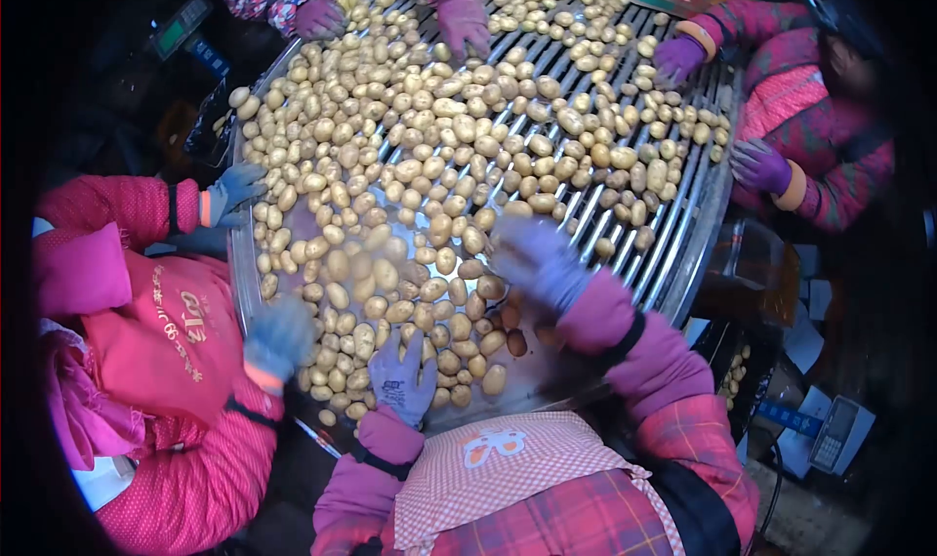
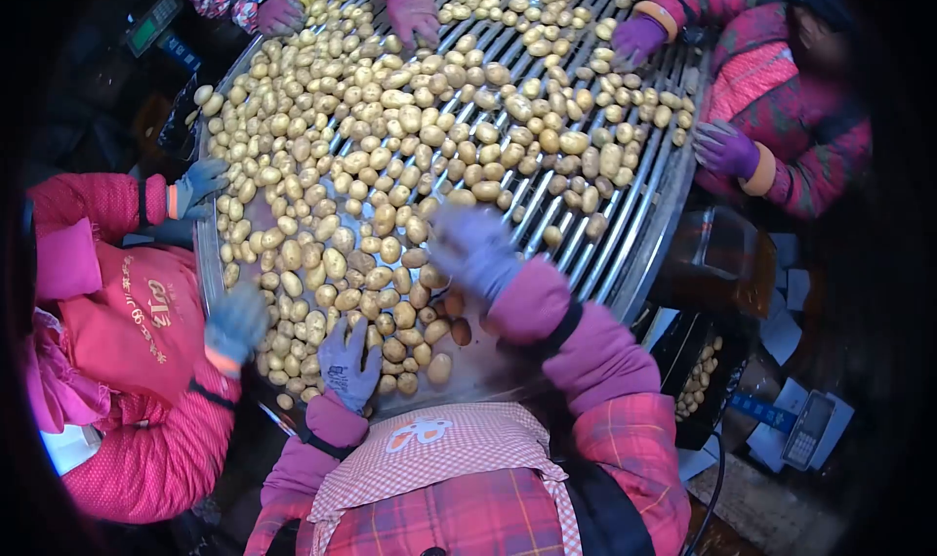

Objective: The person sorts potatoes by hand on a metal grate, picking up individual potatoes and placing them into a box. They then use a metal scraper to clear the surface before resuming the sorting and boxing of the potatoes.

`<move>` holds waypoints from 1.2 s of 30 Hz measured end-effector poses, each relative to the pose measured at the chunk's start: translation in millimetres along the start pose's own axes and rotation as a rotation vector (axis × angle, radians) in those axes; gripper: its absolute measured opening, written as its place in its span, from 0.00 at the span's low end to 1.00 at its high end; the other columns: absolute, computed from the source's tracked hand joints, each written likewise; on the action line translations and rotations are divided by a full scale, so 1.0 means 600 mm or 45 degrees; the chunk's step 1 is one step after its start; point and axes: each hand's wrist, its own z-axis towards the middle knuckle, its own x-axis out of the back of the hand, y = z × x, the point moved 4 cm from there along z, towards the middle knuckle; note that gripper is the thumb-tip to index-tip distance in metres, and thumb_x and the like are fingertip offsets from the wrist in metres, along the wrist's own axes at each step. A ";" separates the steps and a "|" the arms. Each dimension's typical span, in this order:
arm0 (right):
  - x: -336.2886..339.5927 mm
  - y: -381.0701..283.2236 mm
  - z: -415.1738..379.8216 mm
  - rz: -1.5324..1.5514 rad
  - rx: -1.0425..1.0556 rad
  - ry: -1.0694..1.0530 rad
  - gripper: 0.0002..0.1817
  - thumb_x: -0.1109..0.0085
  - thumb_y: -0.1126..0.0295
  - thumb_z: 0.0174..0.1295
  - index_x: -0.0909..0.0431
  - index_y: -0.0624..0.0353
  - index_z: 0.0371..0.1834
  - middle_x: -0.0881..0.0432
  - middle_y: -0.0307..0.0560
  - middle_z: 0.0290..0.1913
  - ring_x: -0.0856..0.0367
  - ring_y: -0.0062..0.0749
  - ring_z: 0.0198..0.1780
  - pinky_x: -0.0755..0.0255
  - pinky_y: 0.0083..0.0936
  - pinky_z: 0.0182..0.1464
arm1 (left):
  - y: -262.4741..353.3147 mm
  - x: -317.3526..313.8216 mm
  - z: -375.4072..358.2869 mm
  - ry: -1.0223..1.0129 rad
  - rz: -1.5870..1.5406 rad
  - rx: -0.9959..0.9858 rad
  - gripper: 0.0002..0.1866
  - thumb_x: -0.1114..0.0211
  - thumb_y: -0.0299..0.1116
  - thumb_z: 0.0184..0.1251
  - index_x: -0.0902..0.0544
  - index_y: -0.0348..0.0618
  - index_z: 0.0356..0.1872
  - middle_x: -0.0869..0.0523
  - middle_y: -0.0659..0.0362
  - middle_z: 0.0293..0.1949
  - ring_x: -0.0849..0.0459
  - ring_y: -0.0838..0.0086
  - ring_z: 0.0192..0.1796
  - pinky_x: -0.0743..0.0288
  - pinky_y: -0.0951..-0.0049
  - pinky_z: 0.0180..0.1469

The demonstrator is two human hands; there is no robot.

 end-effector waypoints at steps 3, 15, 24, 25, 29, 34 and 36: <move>0.095 0.117 0.104 0.037 -0.098 0.517 0.25 0.33 0.58 0.57 0.22 0.59 0.55 0.18 0.57 0.51 0.20 0.52 0.54 0.26 0.38 0.58 | -0.003 -0.008 -0.003 -0.028 0.042 -0.002 0.30 0.33 0.41 0.56 0.24 0.48 0.63 0.29 0.40 0.62 0.29 0.46 0.61 0.36 0.49 0.60; 0.074 0.279 0.449 -0.537 -0.312 0.123 0.44 0.49 0.26 0.53 0.30 0.42 0.69 0.34 0.52 0.71 0.38 0.51 0.72 0.45 0.51 0.71 | -0.009 -0.036 0.020 -0.069 0.003 0.026 0.27 0.34 0.43 0.55 0.21 0.51 0.59 0.32 0.39 0.64 0.28 0.43 0.59 0.33 0.44 0.57; 0.033 0.172 0.373 -0.989 -0.163 -0.127 0.37 0.53 0.27 0.55 0.30 0.24 0.67 0.34 0.50 0.71 0.39 0.48 0.73 0.57 0.66 0.70 | 0.022 -0.026 0.047 0.209 -0.112 -0.236 0.27 0.34 0.43 0.55 0.21 0.50 0.58 0.30 0.41 0.62 0.30 0.42 0.61 0.34 0.45 0.58; 0.026 0.154 0.349 -1.047 -0.117 -0.083 0.36 0.52 0.27 0.55 0.29 0.24 0.67 0.34 0.49 0.70 0.39 0.48 0.73 0.59 0.66 0.70 | 0.048 -0.012 0.078 0.107 -0.166 -0.355 0.28 0.34 0.45 0.56 0.22 0.50 0.60 0.31 0.42 0.64 0.31 0.41 0.63 0.36 0.44 0.60; -0.038 0.102 0.257 -0.682 0.035 0.054 0.31 0.43 0.38 0.55 0.26 0.27 0.63 0.32 0.47 0.68 0.36 0.47 0.69 0.54 0.63 0.70 | 0.080 -0.041 0.154 -0.036 -0.053 -0.429 0.32 0.37 0.53 0.59 0.25 0.52 0.64 0.31 0.47 0.66 0.37 0.40 0.68 0.44 0.41 0.67; -0.118 0.046 0.148 -0.769 0.174 0.050 0.37 0.37 0.46 0.52 0.34 0.26 0.69 0.32 0.44 0.69 0.38 0.60 0.69 0.44 0.58 0.66 | 0.014 -0.058 0.127 -0.077 0.124 -0.313 0.34 0.41 0.61 0.60 0.28 0.57 0.66 0.30 0.52 0.66 0.40 0.38 0.68 0.49 0.38 0.69; -0.135 0.018 0.106 -0.688 0.183 0.125 0.37 0.37 0.46 0.52 0.35 0.27 0.69 0.30 0.43 0.68 0.39 0.66 0.68 0.44 0.59 0.66 | -0.009 -0.045 0.104 -0.038 0.091 -0.307 0.35 0.40 0.61 0.60 0.28 0.58 0.66 0.29 0.54 0.66 0.38 0.39 0.67 0.48 0.36 0.68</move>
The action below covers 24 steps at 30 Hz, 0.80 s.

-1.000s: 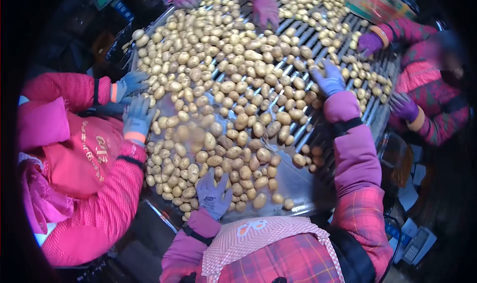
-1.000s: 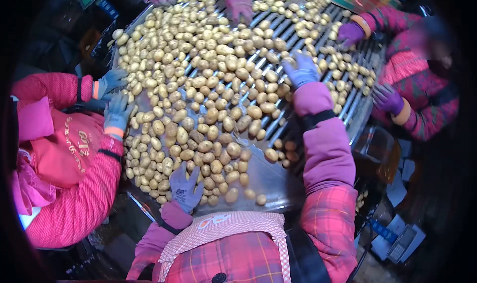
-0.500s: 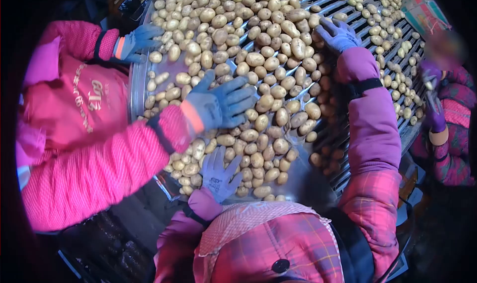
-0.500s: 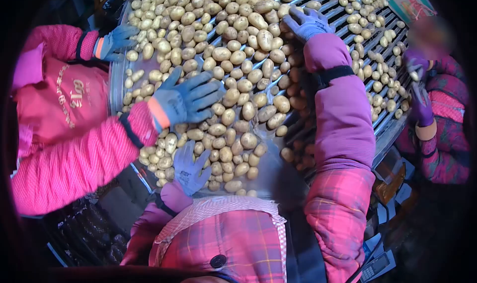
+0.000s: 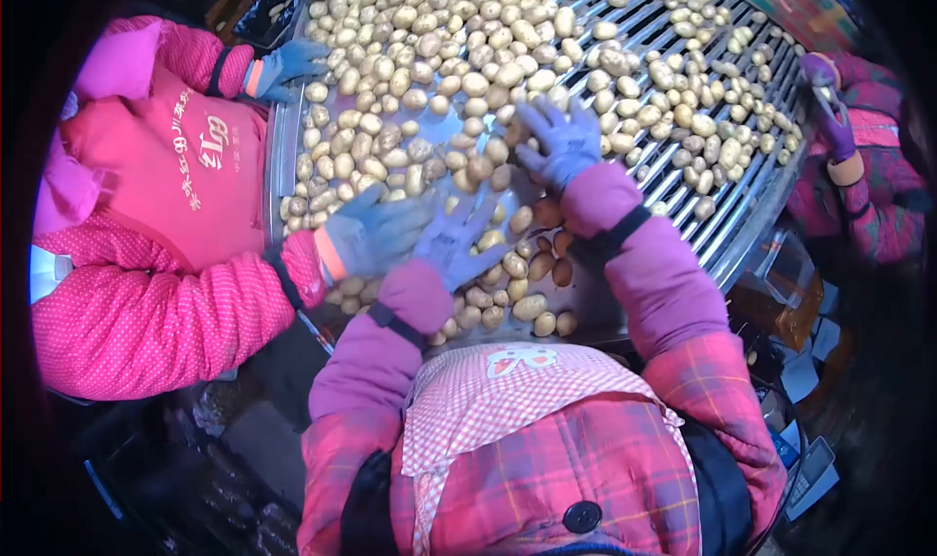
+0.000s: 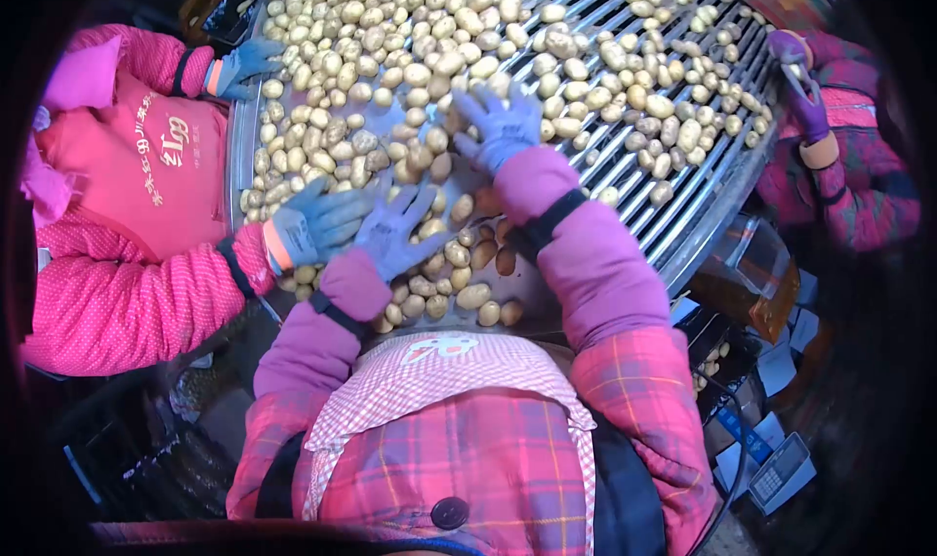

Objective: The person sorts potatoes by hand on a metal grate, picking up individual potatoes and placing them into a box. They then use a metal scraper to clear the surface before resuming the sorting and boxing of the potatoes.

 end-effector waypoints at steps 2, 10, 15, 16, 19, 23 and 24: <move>0.028 -0.049 -0.023 -0.026 0.080 -0.087 0.36 0.37 0.46 0.53 0.33 0.30 0.69 0.32 0.45 0.69 0.40 0.63 0.69 0.41 0.59 0.64 | -0.007 0.000 -0.037 -0.006 0.113 0.013 0.35 0.39 0.59 0.59 0.28 0.57 0.66 0.28 0.55 0.64 0.37 0.38 0.66 0.46 0.35 0.67; 0.022 -0.190 -0.177 0.755 0.332 -0.213 0.24 0.35 0.60 0.52 0.24 0.42 0.56 0.30 0.51 0.64 0.28 0.54 0.63 0.31 0.51 0.58 | -0.052 0.035 -0.162 -0.029 0.055 0.083 0.33 0.36 0.50 0.59 0.26 0.50 0.65 0.27 0.53 0.64 0.35 0.43 0.66 0.46 0.40 0.68; 0.076 -0.038 -0.118 0.833 -0.157 0.018 0.15 0.42 0.63 0.58 0.20 0.55 0.47 0.17 0.54 0.43 0.17 0.48 0.46 0.22 0.37 0.46 | -0.022 0.056 -0.179 0.077 0.155 0.225 0.31 0.35 0.47 0.59 0.24 0.48 0.64 0.27 0.48 0.63 0.33 0.43 0.65 0.45 0.41 0.67; 0.100 0.023 -0.075 0.323 -0.368 -0.264 0.09 0.42 0.68 0.57 0.20 0.55 0.40 0.17 0.52 0.37 0.16 0.49 0.40 0.22 0.37 0.41 | -0.011 0.059 -0.180 0.057 0.156 0.225 0.31 0.35 0.47 0.59 0.24 0.48 0.64 0.27 0.48 0.63 0.33 0.43 0.65 0.45 0.41 0.67; 0.122 0.316 -0.137 0.405 -0.766 0.549 0.19 0.37 0.56 0.56 0.18 0.57 0.45 0.17 0.55 0.39 0.18 0.51 0.41 0.24 0.40 0.44 | 0.000 0.051 -0.174 0.111 0.189 0.211 0.31 0.36 0.51 0.57 0.23 0.51 0.62 0.25 0.48 0.58 0.31 0.46 0.62 0.43 0.37 0.64; 0.104 0.627 -0.208 0.193 -1.272 0.382 0.35 0.46 0.39 0.59 0.24 0.54 0.61 0.19 0.58 0.54 0.21 0.60 0.54 0.29 0.41 0.59 | -0.011 0.032 -0.168 0.079 0.221 0.256 0.31 0.36 0.51 0.56 0.22 0.52 0.61 0.25 0.50 0.58 0.31 0.47 0.62 0.44 0.36 0.65; 0.073 0.634 -0.203 0.203 -1.267 0.379 0.35 0.46 0.39 0.59 0.24 0.54 0.61 0.19 0.58 0.54 0.21 0.60 0.54 0.29 0.41 0.59 | -0.011 0.034 -0.166 0.078 0.229 0.264 0.31 0.36 0.51 0.56 0.22 0.52 0.61 0.25 0.50 0.58 0.31 0.47 0.62 0.44 0.36 0.65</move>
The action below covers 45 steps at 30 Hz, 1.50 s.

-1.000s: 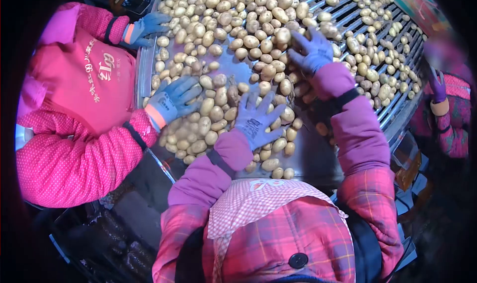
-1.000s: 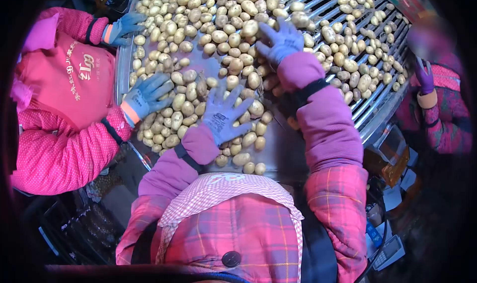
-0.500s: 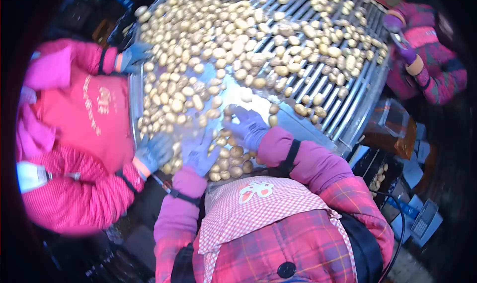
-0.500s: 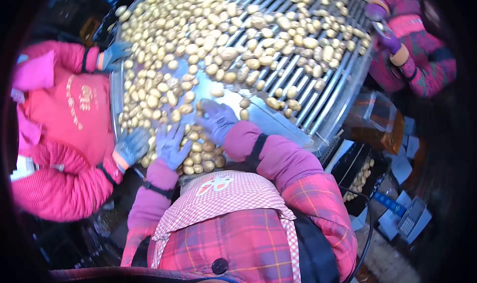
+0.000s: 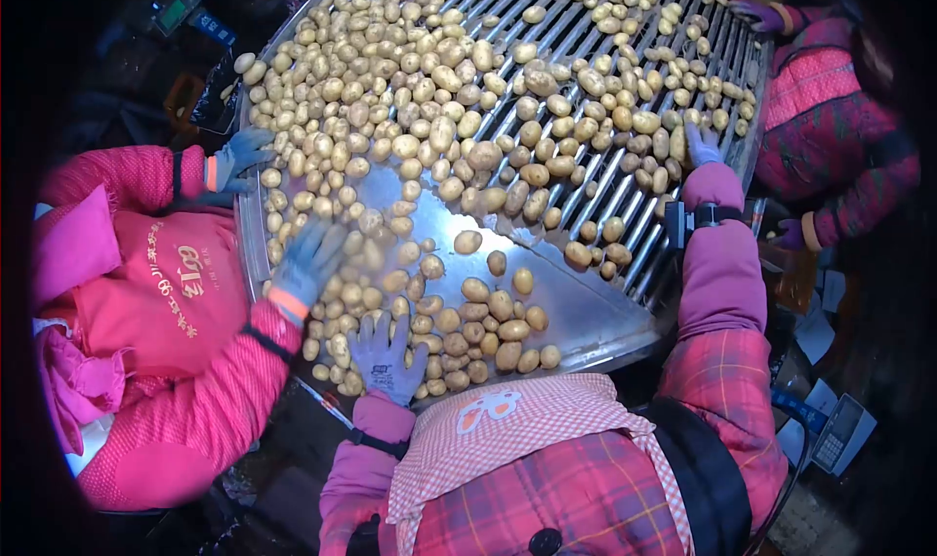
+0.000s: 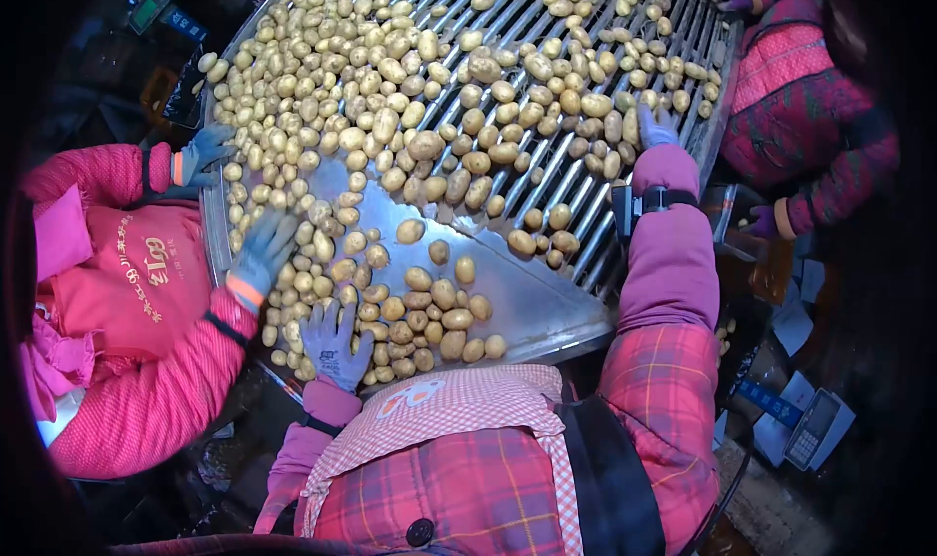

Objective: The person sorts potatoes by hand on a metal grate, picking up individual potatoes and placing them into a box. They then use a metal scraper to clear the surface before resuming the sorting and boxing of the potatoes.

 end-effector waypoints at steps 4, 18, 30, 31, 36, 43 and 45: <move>-0.012 -0.152 -0.055 -0.036 0.280 -0.211 0.32 0.45 0.39 0.59 0.20 0.50 0.57 0.15 0.55 0.44 0.17 0.47 0.51 0.27 0.39 0.59 | 0.005 0.000 0.001 -0.109 -0.023 0.067 0.32 0.36 0.50 0.58 0.25 0.52 0.64 0.26 0.49 0.61 0.34 0.47 0.67 0.51 0.36 0.69; -0.058 -0.250 0.034 -0.001 0.638 -0.191 0.33 0.41 0.40 0.59 0.24 0.47 0.63 0.27 0.58 0.64 0.28 0.49 0.64 0.36 0.38 0.67 | 0.006 -0.046 0.024 -0.394 -1.566 0.619 0.19 0.34 0.27 0.63 0.19 0.42 0.56 0.16 0.54 0.53 0.19 0.64 0.56 0.27 0.66 0.60; -0.144 -0.441 -0.255 -0.133 1.073 -0.763 0.38 0.42 0.35 0.56 0.30 0.37 0.68 0.34 0.61 0.68 0.37 0.60 0.69 0.41 0.48 0.70 | -0.005 -0.001 0.022 -0.089 -0.052 0.169 0.36 0.31 0.48 0.53 0.26 0.50 0.65 0.27 0.51 0.63 0.34 0.50 0.67 0.49 0.41 0.70; -0.149 -0.430 -0.285 0.096 1.083 -0.835 0.36 0.40 0.37 0.56 0.29 0.38 0.67 0.33 0.61 0.67 0.34 0.60 0.68 0.38 0.47 0.68 | -0.009 -0.005 0.015 -0.065 -0.060 0.152 0.36 0.31 0.48 0.51 0.26 0.49 0.65 0.27 0.49 0.62 0.33 0.50 0.66 0.50 0.39 0.68; -0.130 -0.414 -0.388 0.086 1.304 -0.797 0.33 0.37 0.46 0.56 0.29 0.38 0.67 0.30 0.59 0.64 0.29 0.56 0.63 0.32 0.45 0.64 | 0.025 0.022 0.020 0.068 -0.184 0.134 0.35 0.30 0.47 0.50 0.25 0.46 0.62 0.28 0.47 0.61 0.33 0.48 0.65 0.43 0.42 0.65; 0.027 -0.400 -0.469 0.183 1.177 -0.672 0.27 0.40 0.53 0.60 0.26 0.48 0.63 0.24 0.55 0.58 0.22 0.49 0.57 0.29 0.42 0.60 | 0.092 -0.011 -0.001 -0.006 -0.348 -0.465 0.32 0.34 0.50 0.53 0.25 0.52 0.61 0.29 0.49 0.60 0.33 0.46 0.63 0.39 0.44 0.61; 0.060 -0.339 -0.451 0.176 1.007 -0.510 0.27 0.39 0.56 0.60 0.26 0.52 0.63 0.25 0.56 0.60 0.23 0.51 0.58 0.31 0.42 0.62 | 0.055 0.002 -0.007 -0.075 -0.222 -0.279 0.33 0.35 0.56 0.55 0.24 0.55 0.61 0.28 0.50 0.61 0.35 0.48 0.67 0.43 0.45 0.65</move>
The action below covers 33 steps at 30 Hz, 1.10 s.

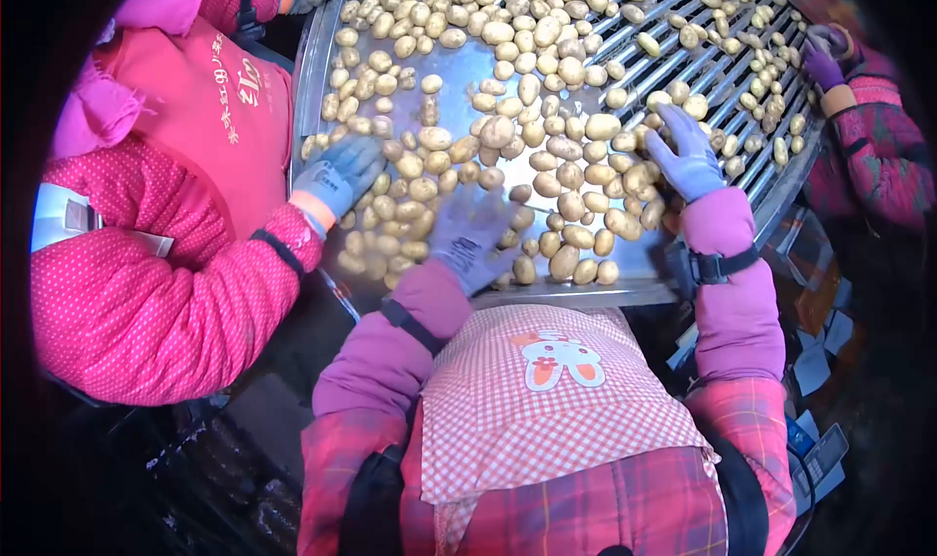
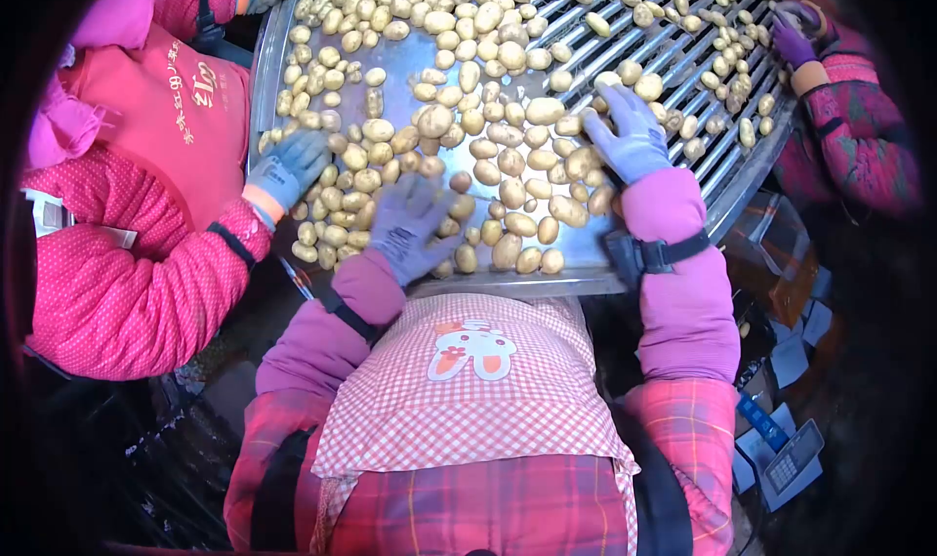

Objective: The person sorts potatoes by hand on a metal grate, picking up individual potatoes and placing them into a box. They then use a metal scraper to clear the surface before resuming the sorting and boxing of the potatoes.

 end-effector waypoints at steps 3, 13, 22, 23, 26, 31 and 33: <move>-0.014 0.033 -0.096 -0.284 -0.062 0.159 0.28 0.36 0.54 0.57 0.23 0.55 0.59 0.28 0.62 0.63 0.29 0.58 0.62 0.36 0.47 0.66 | -0.054 0.017 -0.037 -0.102 0.048 0.067 0.34 0.36 0.59 0.56 0.24 0.55 0.62 0.27 0.51 0.61 0.34 0.50 0.67 0.44 0.45 0.65; -0.155 -0.185 -0.187 -0.303 0.146 -0.161 0.27 0.40 0.52 0.56 0.23 0.45 0.61 0.28 0.54 0.64 0.35 0.61 0.66 0.44 0.56 0.67 | -0.158 0.002 -0.079 0.128 -0.074 0.300 0.29 0.37 0.45 0.59 0.25 0.50 0.63 0.23 0.48 0.59 0.26 0.50 0.61 0.33 0.52 0.59; -0.066 -0.094 -0.282 -0.239 -0.324 -0.131 0.30 0.38 0.57 0.57 0.28 0.57 0.63 0.24 0.62 0.56 0.25 0.58 0.57 0.32 0.46 0.60 | -0.048 -0.028 -0.153 0.200 -0.125 -0.103 0.25 0.37 0.48 0.61 0.20 0.50 0.58 0.27 0.47 0.63 0.33 0.48 0.66 0.46 0.43 0.70; -0.088 -0.121 -0.284 0.041 -0.444 -0.188 0.31 0.38 0.57 0.55 0.28 0.56 0.63 0.24 0.60 0.55 0.26 0.57 0.55 0.32 0.48 0.58 | -0.050 -0.034 -0.154 0.169 -0.114 -0.106 0.24 0.37 0.49 0.61 0.19 0.49 0.56 0.27 0.47 0.62 0.33 0.48 0.66 0.46 0.43 0.69; -0.123 -0.157 -0.275 -0.332 -0.132 -0.160 0.33 0.39 0.56 0.55 0.31 0.54 0.65 0.24 0.60 0.51 0.24 0.57 0.51 0.29 0.46 0.53 | -0.064 -0.032 -0.142 0.217 -0.102 -0.086 0.23 0.36 0.46 0.61 0.19 0.47 0.54 0.27 0.48 0.62 0.32 0.49 0.65 0.44 0.44 0.68; -0.158 -0.191 -0.220 -0.210 -0.050 -0.265 0.32 0.41 0.53 0.55 0.29 0.49 0.64 0.23 0.57 0.48 0.23 0.54 0.51 0.29 0.46 0.51 | -0.088 -0.034 -0.127 0.205 -0.030 0.001 0.20 0.36 0.42 0.60 0.18 0.45 0.51 0.27 0.49 0.62 0.31 0.50 0.65 0.43 0.43 0.67; -0.167 -0.205 -0.186 -0.372 -0.290 -0.484 0.32 0.41 0.50 0.55 0.29 0.50 0.64 0.21 0.58 0.49 0.22 0.54 0.51 0.28 0.46 0.52 | -0.091 -0.027 -0.129 0.232 -0.017 -0.017 0.18 0.36 0.41 0.60 0.18 0.44 0.49 0.26 0.49 0.61 0.31 0.50 0.64 0.43 0.42 0.67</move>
